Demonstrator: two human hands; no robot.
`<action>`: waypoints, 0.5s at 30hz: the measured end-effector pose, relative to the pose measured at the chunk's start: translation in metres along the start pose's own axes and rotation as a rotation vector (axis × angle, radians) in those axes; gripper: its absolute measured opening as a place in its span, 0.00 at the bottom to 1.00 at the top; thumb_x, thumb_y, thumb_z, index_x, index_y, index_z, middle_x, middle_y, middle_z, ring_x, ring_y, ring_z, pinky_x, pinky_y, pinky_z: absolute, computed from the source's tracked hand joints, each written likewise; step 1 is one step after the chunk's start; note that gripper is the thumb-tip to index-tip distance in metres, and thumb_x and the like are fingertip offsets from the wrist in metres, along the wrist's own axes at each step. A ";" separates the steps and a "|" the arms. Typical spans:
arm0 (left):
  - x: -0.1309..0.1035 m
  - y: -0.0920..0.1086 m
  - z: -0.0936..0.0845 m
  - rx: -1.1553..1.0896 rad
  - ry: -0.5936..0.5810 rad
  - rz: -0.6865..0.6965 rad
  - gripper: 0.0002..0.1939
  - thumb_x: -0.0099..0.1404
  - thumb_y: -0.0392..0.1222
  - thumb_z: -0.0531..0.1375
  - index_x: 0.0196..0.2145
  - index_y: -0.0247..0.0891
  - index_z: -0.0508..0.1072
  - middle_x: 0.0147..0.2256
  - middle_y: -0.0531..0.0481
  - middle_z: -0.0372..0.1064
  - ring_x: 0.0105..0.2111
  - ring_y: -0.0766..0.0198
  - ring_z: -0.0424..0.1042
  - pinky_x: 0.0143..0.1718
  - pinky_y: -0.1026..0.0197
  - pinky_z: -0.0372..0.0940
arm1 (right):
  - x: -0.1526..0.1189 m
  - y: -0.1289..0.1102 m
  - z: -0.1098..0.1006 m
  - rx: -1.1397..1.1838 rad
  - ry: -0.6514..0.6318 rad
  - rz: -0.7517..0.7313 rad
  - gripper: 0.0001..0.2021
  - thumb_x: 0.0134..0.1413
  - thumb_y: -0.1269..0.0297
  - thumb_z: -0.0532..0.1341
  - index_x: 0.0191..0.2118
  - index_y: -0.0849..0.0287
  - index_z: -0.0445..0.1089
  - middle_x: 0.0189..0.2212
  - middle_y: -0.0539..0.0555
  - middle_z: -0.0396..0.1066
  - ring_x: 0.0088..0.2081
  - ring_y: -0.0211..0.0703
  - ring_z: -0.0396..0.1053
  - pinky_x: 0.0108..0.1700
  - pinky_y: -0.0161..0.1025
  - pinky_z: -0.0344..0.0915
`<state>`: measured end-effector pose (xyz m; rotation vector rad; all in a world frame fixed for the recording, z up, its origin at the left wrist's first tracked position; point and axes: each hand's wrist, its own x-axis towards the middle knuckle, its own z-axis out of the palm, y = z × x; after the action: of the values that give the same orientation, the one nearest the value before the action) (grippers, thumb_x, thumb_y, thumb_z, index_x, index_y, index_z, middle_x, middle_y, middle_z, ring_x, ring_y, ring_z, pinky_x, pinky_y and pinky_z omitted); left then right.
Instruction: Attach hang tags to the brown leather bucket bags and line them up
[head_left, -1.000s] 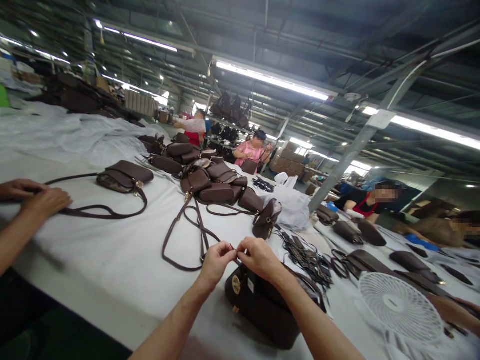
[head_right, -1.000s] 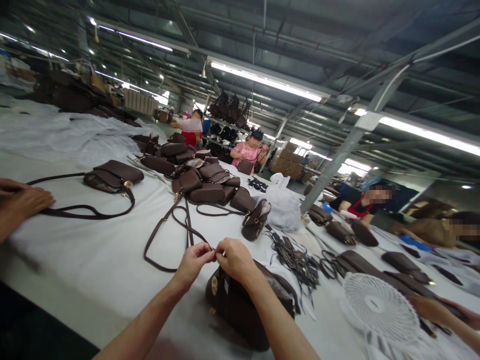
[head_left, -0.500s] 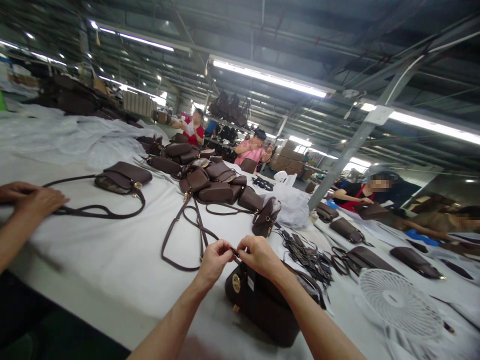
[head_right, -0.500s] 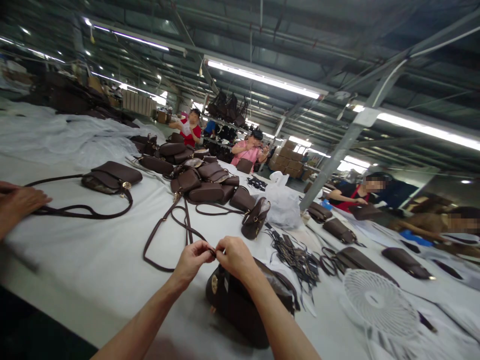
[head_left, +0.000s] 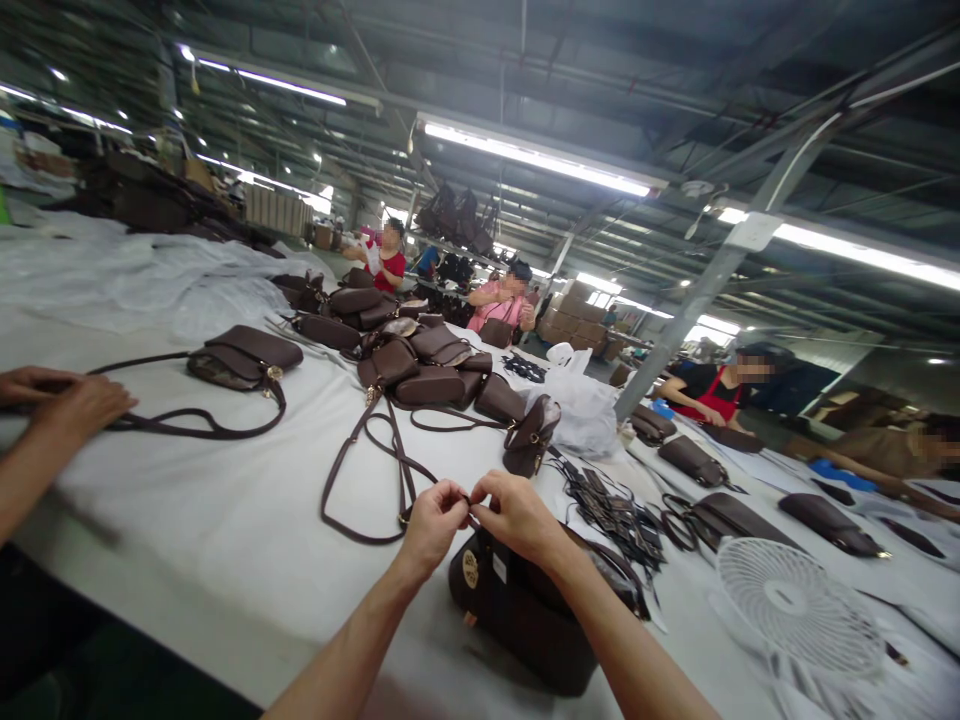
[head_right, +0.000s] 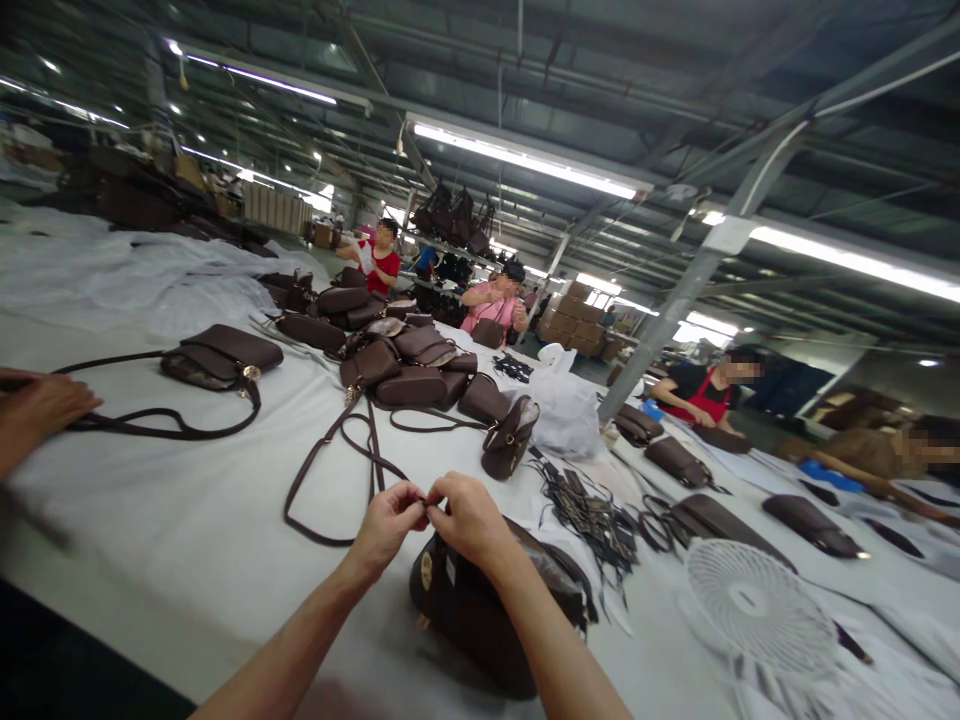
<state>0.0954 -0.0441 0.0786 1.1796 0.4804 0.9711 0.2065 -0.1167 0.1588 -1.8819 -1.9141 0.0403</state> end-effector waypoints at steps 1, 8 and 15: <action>0.000 0.000 0.001 0.008 0.002 -0.002 0.03 0.49 0.38 0.59 0.23 0.35 0.69 0.20 0.55 0.66 0.21 0.69 0.66 0.25 0.67 0.63 | 0.000 0.001 0.001 -0.036 -0.010 -0.003 0.05 0.46 0.76 0.62 0.28 0.60 0.73 0.27 0.49 0.70 0.27 0.34 0.64 0.32 0.31 0.56; -0.002 -0.001 0.003 0.110 0.041 0.003 0.01 0.49 0.36 0.57 0.22 0.37 0.66 0.19 0.57 0.64 0.21 0.68 0.65 0.22 0.67 0.63 | 0.001 -0.002 0.007 -0.206 -0.038 0.049 0.05 0.50 0.74 0.59 0.29 0.60 0.72 0.29 0.52 0.69 0.32 0.38 0.65 0.33 0.33 0.54; -0.003 0.000 -0.001 0.067 0.046 0.024 0.03 0.49 0.37 0.56 0.25 0.37 0.67 0.20 0.55 0.68 0.16 0.72 0.59 0.15 0.70 0.54 | 0.003 0.004 0.006 -0.194 -0.005 0.037 0.05 0.47 0.77 0.59 0.25 0.61 0.69 0.25 0.50 0.66 0.27 0.35 0.61 0.30 0.33 0.51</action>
<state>0.0929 -0.0462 0.0781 1.2276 0.5400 1.0109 0.2084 -0.1115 0.1535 -2.0437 -1.9465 -0.1334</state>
